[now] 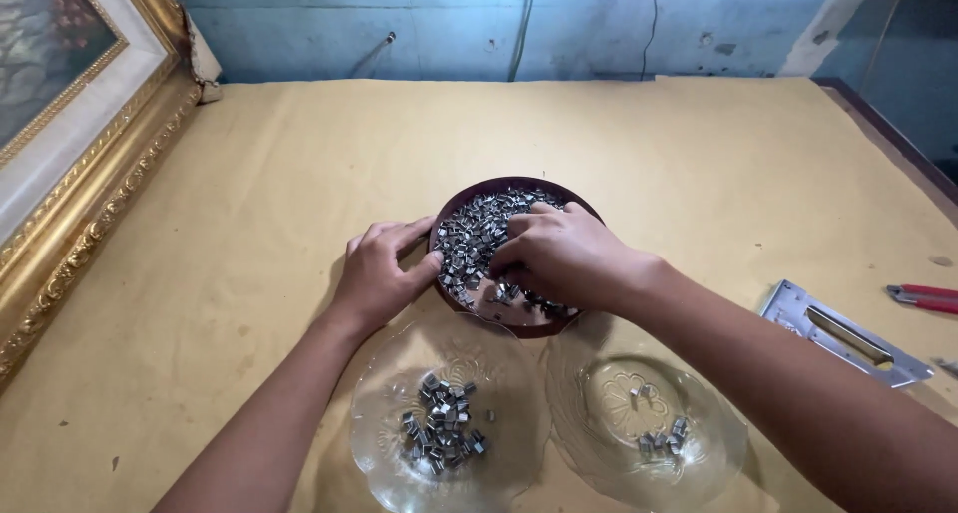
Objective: Sorting small metal frame points from a central container into two separate glass bowls based on type or size.
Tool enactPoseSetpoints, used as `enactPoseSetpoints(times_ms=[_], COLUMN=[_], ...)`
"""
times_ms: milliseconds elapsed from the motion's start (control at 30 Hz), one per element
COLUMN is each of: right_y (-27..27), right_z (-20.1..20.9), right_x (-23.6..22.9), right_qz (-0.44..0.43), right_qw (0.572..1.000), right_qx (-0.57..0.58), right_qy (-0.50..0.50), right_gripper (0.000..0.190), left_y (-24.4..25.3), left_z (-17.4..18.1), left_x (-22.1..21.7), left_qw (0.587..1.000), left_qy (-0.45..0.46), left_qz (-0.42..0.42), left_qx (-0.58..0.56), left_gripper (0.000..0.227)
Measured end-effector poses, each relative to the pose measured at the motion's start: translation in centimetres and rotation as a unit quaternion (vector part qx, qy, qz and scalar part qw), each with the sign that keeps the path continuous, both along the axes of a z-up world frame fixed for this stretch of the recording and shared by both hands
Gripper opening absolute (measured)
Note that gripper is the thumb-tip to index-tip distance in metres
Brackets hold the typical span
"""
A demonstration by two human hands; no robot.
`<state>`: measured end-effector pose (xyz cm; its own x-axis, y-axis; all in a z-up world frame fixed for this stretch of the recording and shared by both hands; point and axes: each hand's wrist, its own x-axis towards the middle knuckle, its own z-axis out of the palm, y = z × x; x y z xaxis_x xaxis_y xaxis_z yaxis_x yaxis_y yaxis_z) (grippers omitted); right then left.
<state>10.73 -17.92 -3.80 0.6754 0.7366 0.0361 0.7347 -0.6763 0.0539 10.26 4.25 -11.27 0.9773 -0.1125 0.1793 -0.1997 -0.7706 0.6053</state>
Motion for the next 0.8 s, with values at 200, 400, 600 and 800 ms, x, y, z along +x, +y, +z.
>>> enactPoseSetpoints(times_ms=[200, 400, 600, 800], right_y=[0.6, 1.1, 1.2, 1.3], right_z=[-1.0, 0.7, 0.0, -1.0], right_x=[1.1, 0.0, -0.2, -0.2], right_qz=[-0.01, -0.002, 0.018, 0.065], right_qw=[0.999, 0.998, 0.999, 0.993], right_qx=[-0.039, -0.02, -0.034, -0.078], right_qy=[-0.011, 0.053, 0.03, -0.068], right_gripper=[0.012, 0.011, 0.012, 0.009], left_y=[-0.2, -0.2, -0.3, -0.3], left_z=[0.6, 0.9, 1.0, 1.0], left_x=[-0.3, -0.6, -0.6, -0.6], left_qw=[1.0, 1.0, 1.0, 1.0], left_qy=[0.007, 0.008, 0.013, 0.007], left_qz=[-0.003, -0.005, -0.006, -0.01], left_qx=[-0.002, 0.001, 0.004, 0.004], left_gripper=[0.054, 0.053, 0.054, 0.055])
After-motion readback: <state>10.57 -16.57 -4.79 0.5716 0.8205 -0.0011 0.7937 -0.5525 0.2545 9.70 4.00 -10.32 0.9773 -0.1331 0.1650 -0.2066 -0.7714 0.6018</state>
